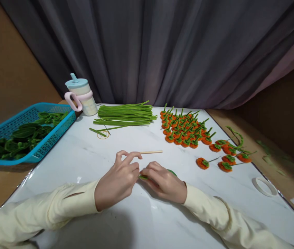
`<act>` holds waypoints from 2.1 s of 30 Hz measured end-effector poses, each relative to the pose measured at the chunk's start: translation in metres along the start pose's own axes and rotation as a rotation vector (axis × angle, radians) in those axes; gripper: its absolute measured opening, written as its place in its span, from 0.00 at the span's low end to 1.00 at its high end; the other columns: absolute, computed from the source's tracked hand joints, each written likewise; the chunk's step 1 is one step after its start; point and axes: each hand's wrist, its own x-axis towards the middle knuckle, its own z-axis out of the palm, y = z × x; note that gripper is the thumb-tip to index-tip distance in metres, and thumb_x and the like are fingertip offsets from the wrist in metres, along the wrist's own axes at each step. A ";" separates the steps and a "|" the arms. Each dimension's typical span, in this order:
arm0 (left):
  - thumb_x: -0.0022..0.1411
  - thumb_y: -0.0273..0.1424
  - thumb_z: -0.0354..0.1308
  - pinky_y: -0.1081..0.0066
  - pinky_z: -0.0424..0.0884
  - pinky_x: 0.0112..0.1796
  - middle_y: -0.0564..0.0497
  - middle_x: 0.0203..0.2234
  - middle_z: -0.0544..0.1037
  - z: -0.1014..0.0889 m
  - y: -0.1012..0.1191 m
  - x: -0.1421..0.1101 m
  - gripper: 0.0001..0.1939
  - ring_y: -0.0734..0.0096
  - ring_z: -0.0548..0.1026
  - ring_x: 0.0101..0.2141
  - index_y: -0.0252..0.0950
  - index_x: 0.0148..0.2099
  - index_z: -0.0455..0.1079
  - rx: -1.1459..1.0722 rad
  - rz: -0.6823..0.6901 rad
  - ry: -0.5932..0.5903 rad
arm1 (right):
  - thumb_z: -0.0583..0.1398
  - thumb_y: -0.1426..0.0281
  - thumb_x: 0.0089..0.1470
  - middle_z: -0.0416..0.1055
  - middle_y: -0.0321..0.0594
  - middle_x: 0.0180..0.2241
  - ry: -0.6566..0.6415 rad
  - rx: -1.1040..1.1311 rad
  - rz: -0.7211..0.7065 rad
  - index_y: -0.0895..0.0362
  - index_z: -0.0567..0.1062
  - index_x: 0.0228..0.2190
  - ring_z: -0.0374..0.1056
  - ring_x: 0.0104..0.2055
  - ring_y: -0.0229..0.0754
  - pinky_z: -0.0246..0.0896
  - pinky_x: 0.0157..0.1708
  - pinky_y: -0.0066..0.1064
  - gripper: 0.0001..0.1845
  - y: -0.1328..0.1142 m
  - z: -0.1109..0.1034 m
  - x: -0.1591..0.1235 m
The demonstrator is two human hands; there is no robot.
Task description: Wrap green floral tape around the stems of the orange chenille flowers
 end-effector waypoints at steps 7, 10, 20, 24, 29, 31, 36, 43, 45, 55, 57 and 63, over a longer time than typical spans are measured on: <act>0.53 0.20 0.59 0.64 0.55 0.40 0.56 0.16 0.71 -0.003 -0.016 0.008 0.14 0.63 0.68 0.45 0.35 0.18 0.64 -0.315 -0.094 -0.190 | 0.50 0.80 0.59 0.63 0.42 0.25 0.040 -0.249 -0.248 0.65 0.67 0.40 0.61 0.30 0.41 0.62 0.32 0.30 0.09 -0.001 -0.001 0.001; 0.52 0.25 0.63 0.66 0.58 0.39 0.55 0.18 0.72 -0.002 -0.025 0.011 0.14 0.64 0.69 0.43 0.37 0.17 0.67 -0.381 -0.069 -0.278 | 0.52 0.81 0.58 0.65 0.42 0.24 0.044 -0.294 -0.352 0.65 0.67 0.40 0.62 0.30 0.41 0.62 0.34 0.32 0.08 -0.001 -0.001 0.001; 0.62 0.23 0.53 0.58 0.52 0.43 0.50 0.26 0.73 0.006 -0.004 0.001 0.09 0.56 0.64 0.50 0.33 0.28 0.63 0.140 0.074 -0.020 | 0.51 0.73 0.62 0.66 0.42 0.25 0.110 0.065 -0.048 0.60 0.71 0.32 0.60 0.30 0.39 0.61 0.32 0.30 0.11 0.004 0.001 0.000; 0.59 0.15 0.49 0.59 0.52 0.42 0.48 0.26 0.72 0.008 -0.004 0.000 0.11 0.58 0.66 0.49 0.32 0.27 0.62 0.202 0.120 0.003 | 0.50 0.76 0.61 0.66 0.42 0.25 0.107 -0.018 -0.099 0.62 0.71 0.33 0.60 0.31 0.40 0.61 0.32 0.30 0.10 0.004 0.002 0.002; 0.53 0.13 0.48 0.58 0.52 0.43 0.46 0.28 0.71 0.005 -0.007 0.000 0.10 0.56 0.65 0.49 0.31 0.27 0.64 0.152 0.168 -0.058 | 0.46 0.81 0.60 0.66 0.45 0.25 0.105 -0.229 -0.230 0.66 0.70 0.36 0.58 0.30 0.42 0.61 0.32 0.32 0.13 0.002 -0.001 0.004; 0.55 0.14 0.48 0.58 0.52 0.43 0.47 0.28 0.71 0.003 -0.008 0.001 0.10 0.58 0.64 0.49 0.31 0.28 0.64 0.091 0.145 -0.071 | 0.45 0.82 0.60 0.66 0.46 0.25 0.101 -0.272 -0.257 0.68 0.70 0.37 0.58 0.30 0.42 0.62 0.32 0.33 0.15 0.000 -0.003 0.004; 0.56 0.16 0.53 0.62 0.50 0.41 0.53 0.22 0.72 -0.002 -0.017 0.012 0.12 0.64 0.66 0.46 0.32 0.23 0.63 -0.222 0.034 -0.268 | 0.50 0.82 0.58 0.67 0.46 0.23 0.134 -0.382 -0.422 0.70 0.70 0.36 0.59 0.29 0.43 0.62 0.31 0.34 0.10 0.000 -0.001 0.004; 0.58 0.21 0.58 0.60 0.48 0.44 0.53 0.24 0.75 0.001 -0.025 0.017 0.11 0.62 0.65 0.50 0.32 0.24 0.63 -0.150 0.080 -0.344 | 0.49 0.79 0.61 0.69 0.43 0.23 0.104 -0.132 -0.189 0.64 0.73 0.31 0.61 0.29 0.40 0.61 0.31 0.32 0.14 0.002 0.006 0.001; 0.59 0.24 0.58 0.57 0.48 0.46 0.50 0.27 0.76 0.003 -0.023 0.016 0.08 0.58 0.63 0.52 0.33 0.28 0.65 0.018 0.108 -0.256 | 0.50 0.74 0.61 0.69 0.43 0.23 0.124 0.025 -0.013 0.62 0.75 0.29 0.62 0.28 0.39 0.62 0.30 0.29 0.15 0.003 0.006 0.001; 0.60 0.22 0.55 0.55 0.49 0.48 0.49 0.30 0.75 -0.002 -0.023 0.025 0.05 0.56 0.60 0.56 0.34 0.31 0.64 0.128 0.127 -0.142 | 0.64 0.61 0.47 0.77 0.42 0.27 0.168 0.831 0.685 0.61 0.76 0.27 0.72 0.29 0.42 0.66 0.31 0.29 0.14 0.010 0.006 0.006; 0.59 0.24 0.57 0.55 0.49 0.48 0.49 0.29 0.75 -0.007 -0.025 0.027 0.07 0.55 0.59 0.56 0.34 0.29 0.63 0.057 0.088 -0.177 | 0.64 0.61 0.47 0.78 0.43 0.28 0.163 0.866 0.674 0.61 0.76 0.27 0.74 0.31 0.43 0.67 0.34 0.30 0.14 0.010 0.006 0.006; 0.52 0.20 0.60 0.58 0.47 0.48 0.54 0.23 0.73 -0.013 -0.027 0.028 0.12 0.58 0.60 0.54 0.33 0.22 0.60 -0.121 0.014 -0.281 | 0.61 0.63 0.51 0.78 0.43 0.29 0.065 0.747 0.575 0.60 0.76 0.30 0.74 0.31 0.42 0.67 0.32 0.28 0.12 0.003 0.002 0.006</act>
